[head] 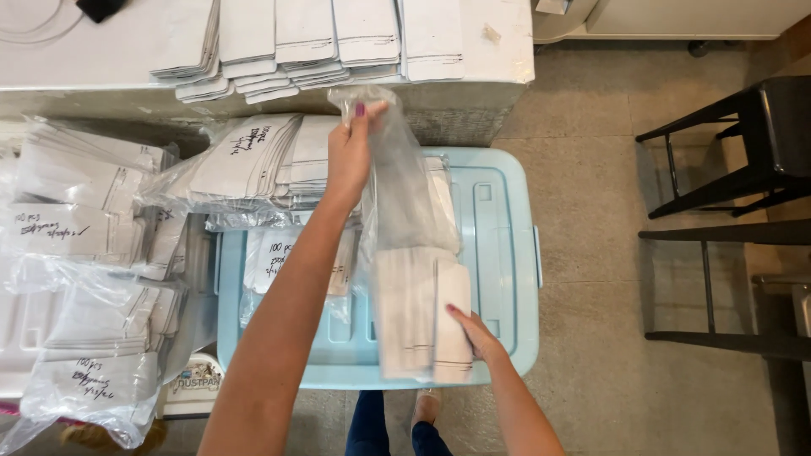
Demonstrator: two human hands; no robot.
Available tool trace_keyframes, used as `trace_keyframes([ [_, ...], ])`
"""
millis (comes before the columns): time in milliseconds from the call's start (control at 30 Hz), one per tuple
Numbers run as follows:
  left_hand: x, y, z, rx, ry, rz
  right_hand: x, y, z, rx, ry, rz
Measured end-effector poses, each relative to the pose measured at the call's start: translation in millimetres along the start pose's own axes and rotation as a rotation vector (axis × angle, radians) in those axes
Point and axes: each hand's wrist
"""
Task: The person organizes stacks of white packets on a table and places them into a large plastic bin.
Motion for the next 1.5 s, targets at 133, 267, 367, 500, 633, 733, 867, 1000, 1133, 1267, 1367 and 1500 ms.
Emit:
trace_keyframes([
  [133, -0.7, -44.3, 9.3, 0.190, -0.011, 0.065, 0.3, 4.8, 14.1, 0.138, 0.196, -0.147],
  [267, -10.5, -54.5, 26.2, 0.331, -0.011, -0.122, -26.2, -9.0, -11.0, 0.178, 0.264, -0.339],
  [367, -17.7, 23.6, 18.5, 0.254, 0.015, -0.231, -9.3, 8.7, 9.9, 0.183, 0.315, -0.461],
  [500, -13.8, 79.5, 5.8, 0.144, -0.055, -0.679, -26.0, -7.5, -23.4, 0.157, 0.408, -0.420],
  [633, 1.2, 119.1, -45.1, 0.037, 0.023, -0.412, -23.5, -7.0, -31.7, 0.217, 0.431, -0.351],
  [733, 18.8, 70.1, -74.0, -0.006, -0.038, 0.056, -20.0, -3.0, -34.2, 0.233, 0.438, -0.353],
  [867, 59.2, 56.1, -91.6, 0.683, -0.262, -0.114, -11.8, 18.2, -26.2, 0.312, 0.444, -0.329],
  [1000, 153.9, 81.8, -33.9, 0.700, -0.177, -0.579, -16.3, 16.6, -31.1, 0.252, 0.427, -0.330],
  [1133, 287.6, 91.7, 6.7, 0.320, 0.147, -0.801, -10.3, 27.0, -16.8, 0.265, 0.488, -0.368],
  [1267, 409.0, 40.5, 28.0, 0.251, 0.456, -0.816, -14.8, 26.1, -10.2, 0.226, 0.545, -0.374],
  [1367, 434.8, 33.5, 24.3, 0.495, 0.779, -0.471, -18.0, 23.3, -10.3, 0.233, 0.576, -0.367],
  [1500, 484.3, -30.2, 26.6, 0.664, 0.962, -0.407, -29.1, 15.6, -16.7, 0.188, 0.597, -0.339],
])
Point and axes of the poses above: each hand's wrist, its own z-axis towards the middle knuckle, its own x-axis out of the back of the hand, y = z × x, and after that the axes turned 1 degree about -x, right-handed
